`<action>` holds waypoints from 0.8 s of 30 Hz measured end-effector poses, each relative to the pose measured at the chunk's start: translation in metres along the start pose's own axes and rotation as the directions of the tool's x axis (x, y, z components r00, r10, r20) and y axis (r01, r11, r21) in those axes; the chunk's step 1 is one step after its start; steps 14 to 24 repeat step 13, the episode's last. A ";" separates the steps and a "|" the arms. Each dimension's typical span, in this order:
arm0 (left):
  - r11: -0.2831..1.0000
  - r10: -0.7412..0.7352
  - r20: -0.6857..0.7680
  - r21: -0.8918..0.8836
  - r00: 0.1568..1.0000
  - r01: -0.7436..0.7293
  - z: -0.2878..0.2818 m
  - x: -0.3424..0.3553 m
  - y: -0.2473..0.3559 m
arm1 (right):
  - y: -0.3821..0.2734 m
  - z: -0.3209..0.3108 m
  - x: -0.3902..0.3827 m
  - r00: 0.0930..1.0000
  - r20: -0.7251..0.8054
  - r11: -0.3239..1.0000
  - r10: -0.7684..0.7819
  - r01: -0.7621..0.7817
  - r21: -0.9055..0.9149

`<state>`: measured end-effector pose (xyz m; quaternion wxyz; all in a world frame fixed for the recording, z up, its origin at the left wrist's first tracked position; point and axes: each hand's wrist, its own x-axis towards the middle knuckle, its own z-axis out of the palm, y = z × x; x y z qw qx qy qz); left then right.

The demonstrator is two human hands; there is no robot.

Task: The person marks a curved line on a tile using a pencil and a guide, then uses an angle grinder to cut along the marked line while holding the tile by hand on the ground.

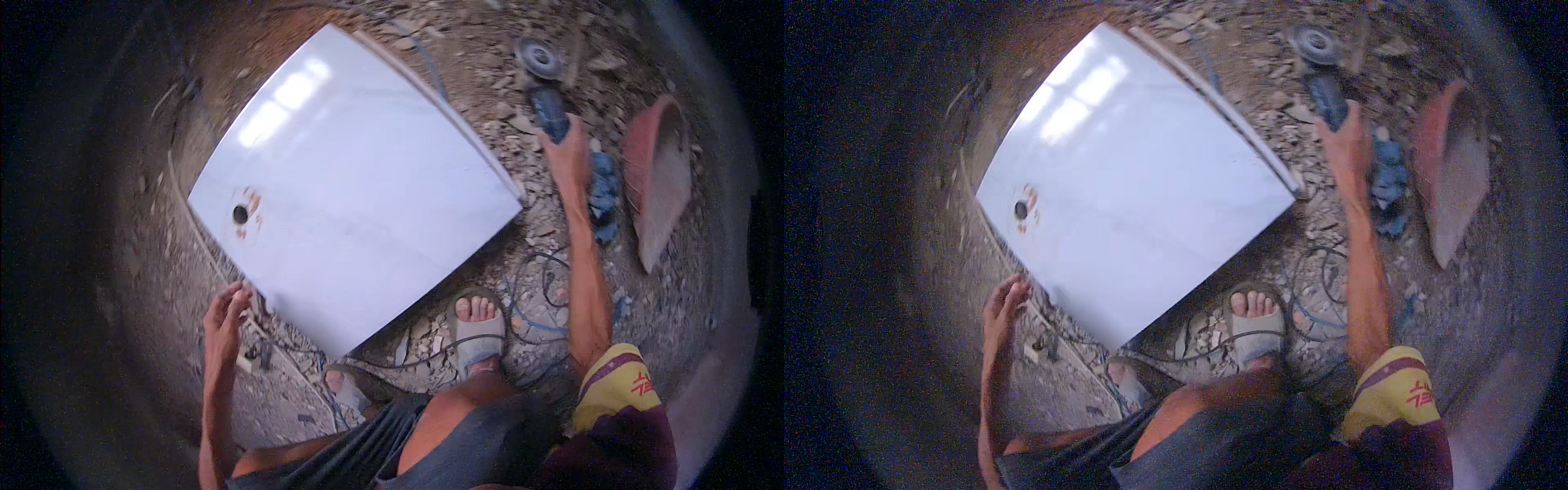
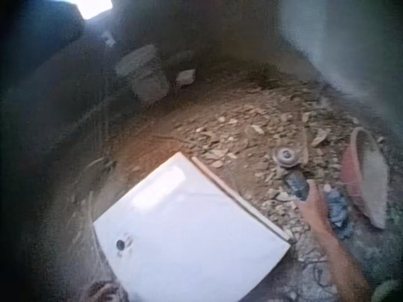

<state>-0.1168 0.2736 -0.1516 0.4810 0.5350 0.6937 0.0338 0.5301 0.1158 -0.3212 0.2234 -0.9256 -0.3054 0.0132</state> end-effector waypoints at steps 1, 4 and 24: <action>0.996 -0.034 -0.052 -0.089 0.998 0.029 0.004 0.004 -0.020 | 0.002 -0.003 0.002 0.999 0.022 1.000 -0.024 0.023 0.011; 0.952 -0.121 -0.099 -0.294 0.988 0.087 0.017 0.028 -0.082 | 0.012 -0.004 0.007 0.997 0.027 0.994 -0.076 0.078 -0.083; 0.756 -0.085 0.025 -0.649 0.996 0.081 0.085 0.056 -0.118 | 0.030 0.001 0.030 0.987 0.141 0.975 -0.073 0.101 -0.200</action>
